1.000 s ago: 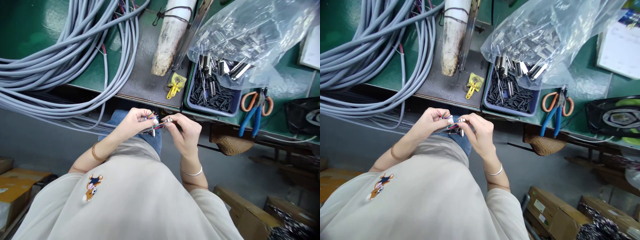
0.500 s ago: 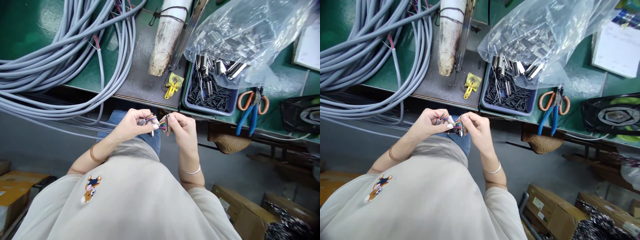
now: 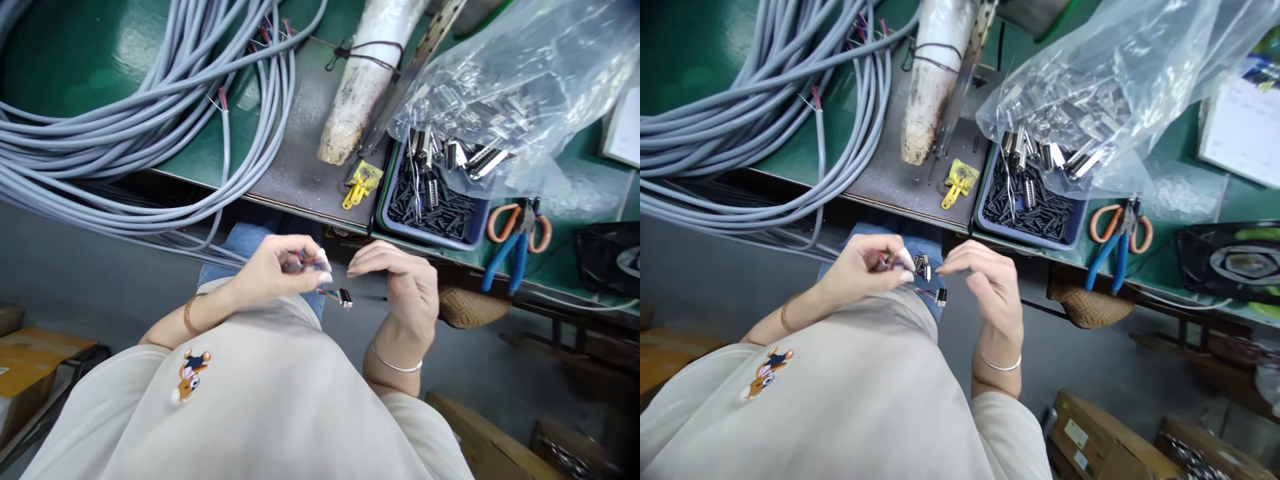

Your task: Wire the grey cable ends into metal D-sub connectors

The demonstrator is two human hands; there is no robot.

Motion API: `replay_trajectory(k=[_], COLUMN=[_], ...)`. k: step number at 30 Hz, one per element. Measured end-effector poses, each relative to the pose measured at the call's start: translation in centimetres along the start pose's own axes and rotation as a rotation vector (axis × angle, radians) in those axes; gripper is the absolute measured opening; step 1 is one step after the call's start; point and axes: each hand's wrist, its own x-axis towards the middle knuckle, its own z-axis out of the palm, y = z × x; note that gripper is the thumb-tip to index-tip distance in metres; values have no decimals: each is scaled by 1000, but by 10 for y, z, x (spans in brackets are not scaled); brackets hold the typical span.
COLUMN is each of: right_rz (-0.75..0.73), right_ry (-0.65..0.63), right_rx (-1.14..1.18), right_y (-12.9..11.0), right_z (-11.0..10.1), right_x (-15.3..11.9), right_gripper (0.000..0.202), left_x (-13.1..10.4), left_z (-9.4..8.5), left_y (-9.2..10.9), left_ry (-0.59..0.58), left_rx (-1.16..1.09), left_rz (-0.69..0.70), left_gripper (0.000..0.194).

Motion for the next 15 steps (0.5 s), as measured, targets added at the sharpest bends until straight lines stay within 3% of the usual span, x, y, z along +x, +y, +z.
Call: replay_trajectory(k=[2,4,6,10,12,15], right_rz=[81,187,242,347,372,386], right_ry=[-63,-246,-430,-569,-465,-269], right_rx=[-99,-130,-17,464,654,707], right_y=[6,18,32,52,54,50], right_z=[4,26,65,149,176,196], right_x=[9,25,45,82,93,98], right_gripper=[34,24,28,44,51,56], left_x=[-10,-17,-22,-25,-26,-27], left_z=[3,4,5,3,1,-1], left_y=[10,18,23,22,20,16], left_ry=[-89,-193,-280,-342,-362,-391], left_rx=[89,124,109,54,17,-45], left_rz=[41,82,94,44,12,-60], left_gripper=[12,10,10,7,8,11])
